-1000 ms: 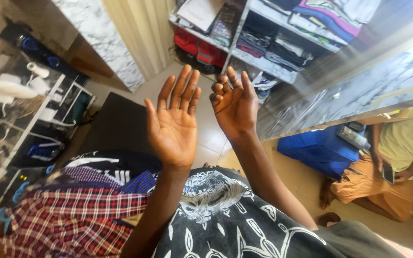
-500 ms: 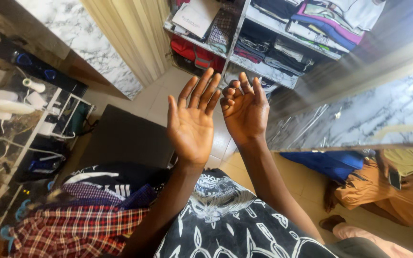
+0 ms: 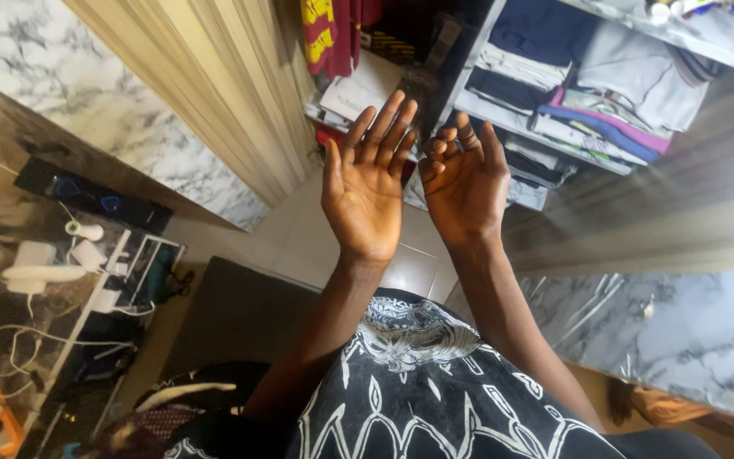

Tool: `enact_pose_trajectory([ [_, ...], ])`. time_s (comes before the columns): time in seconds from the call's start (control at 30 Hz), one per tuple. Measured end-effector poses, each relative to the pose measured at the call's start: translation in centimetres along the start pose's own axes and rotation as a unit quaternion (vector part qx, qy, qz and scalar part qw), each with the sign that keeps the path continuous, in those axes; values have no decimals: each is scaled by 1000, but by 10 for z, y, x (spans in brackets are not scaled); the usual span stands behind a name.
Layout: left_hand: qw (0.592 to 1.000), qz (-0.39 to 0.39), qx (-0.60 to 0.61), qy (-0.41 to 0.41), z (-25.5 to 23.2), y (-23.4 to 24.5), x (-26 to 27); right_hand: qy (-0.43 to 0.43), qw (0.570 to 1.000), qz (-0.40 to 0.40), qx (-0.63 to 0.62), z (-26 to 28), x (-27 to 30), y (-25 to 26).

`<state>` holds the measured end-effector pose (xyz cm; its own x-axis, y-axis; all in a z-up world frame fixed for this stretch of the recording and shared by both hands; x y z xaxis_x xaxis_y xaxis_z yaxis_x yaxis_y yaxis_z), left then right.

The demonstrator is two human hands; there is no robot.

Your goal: The person removes several shirts from a closet rack and places them on a black mat on the floor. They then retrieve small jars and a plastic bag containing miscellaneous items from a shelf and place them on the mat as well.

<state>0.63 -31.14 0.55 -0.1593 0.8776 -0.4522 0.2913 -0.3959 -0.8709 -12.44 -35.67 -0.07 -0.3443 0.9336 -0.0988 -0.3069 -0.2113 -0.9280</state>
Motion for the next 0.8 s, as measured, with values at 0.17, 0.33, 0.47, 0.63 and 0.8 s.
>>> enact_pose_trajectory([
  [0.17, 999, -19, -48, 3, -8, 22, -39, 8, 1000, -13, 11, -11, -42, -5],
  [0.33, 991, -91, -97, 18, -9, 48, -80, 15, 1000, -1, 18, -17, -73, -7],
  [0.47, 986, -134, -95, 11, 0, 70, -110, 19, 999, -10, 27, -16, -97, -1],
  [0.63, 978, -189, -86, 7, 18, 86, -144, 9, 1000, 4, 5, -13, -130, 1],
  [0.8, 974, -187, -122, -37, 31, 119, -189, -3, 999, 37, -10, -6, -169, 2],
])
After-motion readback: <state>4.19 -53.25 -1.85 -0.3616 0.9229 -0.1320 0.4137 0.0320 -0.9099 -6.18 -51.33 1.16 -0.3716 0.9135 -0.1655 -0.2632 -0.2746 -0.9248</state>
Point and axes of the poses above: each hand's wrist, its own x-axis away from the middle knuckle, its own y-axis out of the back of the hand, z = x × y, the point moved 1 cm from there along -x, towards the middle knuckle, and after that the axes turned 11 degrees about z, right-handed, at the moved point
